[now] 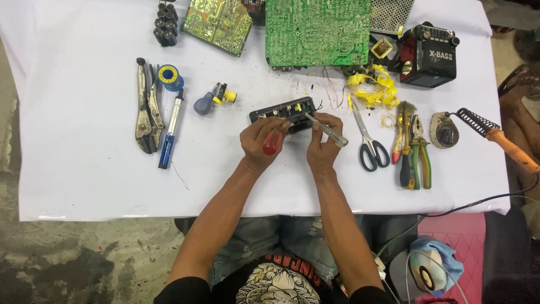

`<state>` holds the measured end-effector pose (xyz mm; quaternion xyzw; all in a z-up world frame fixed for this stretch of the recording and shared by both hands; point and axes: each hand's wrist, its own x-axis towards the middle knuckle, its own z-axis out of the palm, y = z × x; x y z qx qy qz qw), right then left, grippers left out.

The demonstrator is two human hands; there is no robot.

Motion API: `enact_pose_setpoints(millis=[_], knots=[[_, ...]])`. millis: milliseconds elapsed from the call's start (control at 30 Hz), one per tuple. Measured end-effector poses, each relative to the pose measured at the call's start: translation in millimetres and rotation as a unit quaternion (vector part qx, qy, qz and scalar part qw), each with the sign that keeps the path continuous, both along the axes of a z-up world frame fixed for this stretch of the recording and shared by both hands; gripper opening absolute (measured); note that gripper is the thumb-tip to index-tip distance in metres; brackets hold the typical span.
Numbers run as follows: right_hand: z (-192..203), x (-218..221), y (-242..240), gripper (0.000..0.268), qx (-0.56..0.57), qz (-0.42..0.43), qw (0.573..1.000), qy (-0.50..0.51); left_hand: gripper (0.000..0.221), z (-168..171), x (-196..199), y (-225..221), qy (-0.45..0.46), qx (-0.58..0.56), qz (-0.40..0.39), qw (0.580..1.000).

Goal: A person uses a soldering iron and a screwdriver to repair or assemble connections on an electronic component at a workbench.

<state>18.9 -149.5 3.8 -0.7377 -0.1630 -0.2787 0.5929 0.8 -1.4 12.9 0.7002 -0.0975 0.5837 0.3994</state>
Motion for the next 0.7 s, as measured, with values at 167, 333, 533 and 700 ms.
enact_pose_setpoints(millis=[167,333,533,700], knots=[[-6,6,-4,0.01,-0.021,0.018,0.999,-0.036,0.008,-5,1,3,0.0,0.008,0.01,1.0],[5,3,-7,0.017,-0.035,0.002,0.998,-0.054,0.007,4,0,10,-0.004,-0.037,-0.036,0.999],[-1,4,-7,0.017,-0.035,0.012,0.998,-0.042,0.011,1,0,10,0.004,-0.042,-0.038,0.998],[-6,20,-23,0.017,-0.112,-0.023,0.991,-0.069,0.017,3,-1,12,0.016,-0.033,-0.047,0.998]])
